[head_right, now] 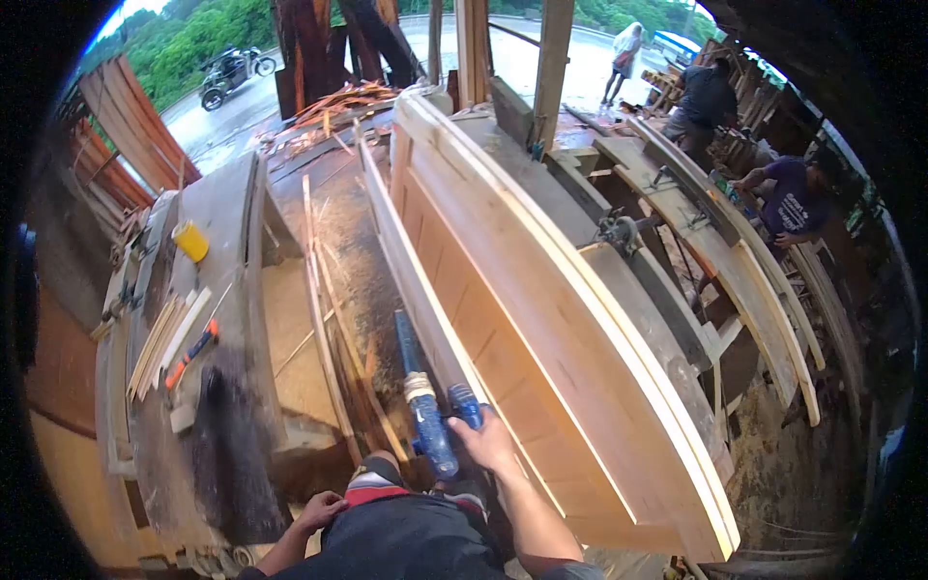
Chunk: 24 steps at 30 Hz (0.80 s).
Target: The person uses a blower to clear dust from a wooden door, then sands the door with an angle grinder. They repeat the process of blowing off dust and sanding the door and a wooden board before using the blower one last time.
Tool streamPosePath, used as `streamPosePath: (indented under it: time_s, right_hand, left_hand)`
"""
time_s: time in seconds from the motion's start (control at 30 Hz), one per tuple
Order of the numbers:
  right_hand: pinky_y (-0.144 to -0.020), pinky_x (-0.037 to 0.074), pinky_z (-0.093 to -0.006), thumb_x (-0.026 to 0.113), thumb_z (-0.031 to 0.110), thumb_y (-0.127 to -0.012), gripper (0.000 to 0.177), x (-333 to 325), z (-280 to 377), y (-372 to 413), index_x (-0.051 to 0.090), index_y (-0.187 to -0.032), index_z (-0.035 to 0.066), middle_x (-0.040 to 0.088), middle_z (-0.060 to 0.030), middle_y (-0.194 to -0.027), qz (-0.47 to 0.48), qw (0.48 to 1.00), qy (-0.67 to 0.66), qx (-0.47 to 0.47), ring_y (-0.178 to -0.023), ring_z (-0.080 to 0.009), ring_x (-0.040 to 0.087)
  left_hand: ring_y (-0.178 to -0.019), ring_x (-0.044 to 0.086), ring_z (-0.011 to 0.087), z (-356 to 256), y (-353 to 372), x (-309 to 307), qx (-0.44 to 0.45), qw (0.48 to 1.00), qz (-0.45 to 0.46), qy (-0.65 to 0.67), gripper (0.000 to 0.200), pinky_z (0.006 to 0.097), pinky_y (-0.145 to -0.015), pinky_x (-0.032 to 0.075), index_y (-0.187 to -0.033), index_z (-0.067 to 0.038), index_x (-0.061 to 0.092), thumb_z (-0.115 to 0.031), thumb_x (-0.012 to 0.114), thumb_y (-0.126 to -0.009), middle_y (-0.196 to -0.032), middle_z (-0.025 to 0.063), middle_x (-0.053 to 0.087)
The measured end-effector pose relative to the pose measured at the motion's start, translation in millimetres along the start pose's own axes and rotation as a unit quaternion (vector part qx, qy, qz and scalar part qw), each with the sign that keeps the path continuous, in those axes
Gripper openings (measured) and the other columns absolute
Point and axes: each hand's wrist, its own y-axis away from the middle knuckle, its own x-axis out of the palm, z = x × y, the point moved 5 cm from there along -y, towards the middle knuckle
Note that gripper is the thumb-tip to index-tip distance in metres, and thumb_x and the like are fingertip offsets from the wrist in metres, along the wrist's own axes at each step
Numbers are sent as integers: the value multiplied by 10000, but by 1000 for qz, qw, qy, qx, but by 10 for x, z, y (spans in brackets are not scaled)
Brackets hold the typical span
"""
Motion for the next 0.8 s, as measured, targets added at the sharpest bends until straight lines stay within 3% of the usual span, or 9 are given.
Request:
streamPosePath:
  time_s: [0.03, 0.1, 0.17, 0.23, 0.37, 0.57, 0.67, 0.77, 0.8]
  right_hand:
    - [-835, 528, -362, 749, 362, -867, 495, 3, 116, -156, 646, -1160, -24, 725, -147, -964, 9, 999, 42, 16, -892, -227, 687]
    - [-848, 526, -372, 748, 376, -864, 507, 63, 282, -462, 645, -1164, -19, 721, -165, -986, -8, 998, 63, -24, -916, -250, 691]
    - [-835, 523, -413, 747, 444, -846, 583, 112, 389, -707, 640, -1159, -37, 708, -215, -972, -26, 998, 49, -27, -928, -334, 689]
    - [-839, 520, -433, 746, 473, -837, 616, 219, 585, -1002, 638, -1157, -42, 702, -243, -979, -25, 998, 46, -30, -950, -379, 686]
    - [-881, 517, -425, 747, 431, -840, 576, 308, 1010, -1355, 636, -1167, -31, 700, -245, -1043, -14, 997, 77, 10, -1009, -372, 680]
    - [-869, 523, -430, 766, 413, -830, 563, 542, 1601, -2058, 638, -1155, -28, 693, -252, -1059, -41, 984, 168, 34, -1004, -366, 682]
    - [-892, 516, -437, 763, 401, -827, 598, 651, 1758, -2302, 617, -1189, -53, 697, -264, -1041, -69, 980, 179, 43, -1016, -417, 666]
    - [-887, 524, -427, 777, 395, -818, 635, 646, 2031, -2430, 603, -1223, -62, 696, -271, -1038, -65, 987, 111, 100, -1016, -411, 670]
    - [-885, 526, -424, 780, 395, -816, 644, 643, 2055, -2477, 600, -1232, -63, 695, -274, -1038, -70, 986, 106, 107, -1015, -411, 671]
  left_hand:
    - [-830, 652, 143, -175, -146, -43, 12, 1000, -7, 4, 377, 308, -748, 522, -1025, 15, 705, -341, 729, -903, -895, 81, 722]
    - [-811, 663, 164, -502, -556, -140, 82, 994, -52, -50, 350, 323, -752, 525, -970, 11, 712, -332, 721, -898, -857, 112, 708]
    - [-782, 645, 170, -790, -1113, -265, 213, 966, -107, -104, 329, 331, -749, 520, -909, 6, 707, -323, 706, -905, -819, 109, 680]
    - [-751, 654, 198, -1414, -1525, -420, 282, 953, -108, -28, 323, 352, -700, 522, -858, 7, 691, -311, 684, -914, -789, 122, 660]
    - [-543, 615, 190, -2591, -2727, -829, 142, 983, -19, 111, 388, 345, -512, 482, -838, -36, 665, -395, 606, -974, -688, 81, 641]
    - [-709, 636, 177, -4521, -4231, -1431, 51, 884, 47, 462, 512, 381, -643, 541, -1020, -53, 613, -546, 472, -1014, -881, 72, 655]
    - [-669, 617, 180, -5227, -4519, -1680, 57, 851, 68, 517, 402, 365, -619, 537, -965, -66, 595, -458, 524, -1014, -817, 66, 620]
    - [-658, 601, 172, -5405, -4954, -1685, 114, 886, 124, 433, 288, 323, -608, 525, -949, -51, 584, -334, 573, -1002, -743, 51, 575]
    - [-656, 592, 163, -5465, -4853, -1713, 72, 893, 123, 427, 203, 298, -583, 508, -977, -38, 591, -240, 599, -982, -717, 46, 556]
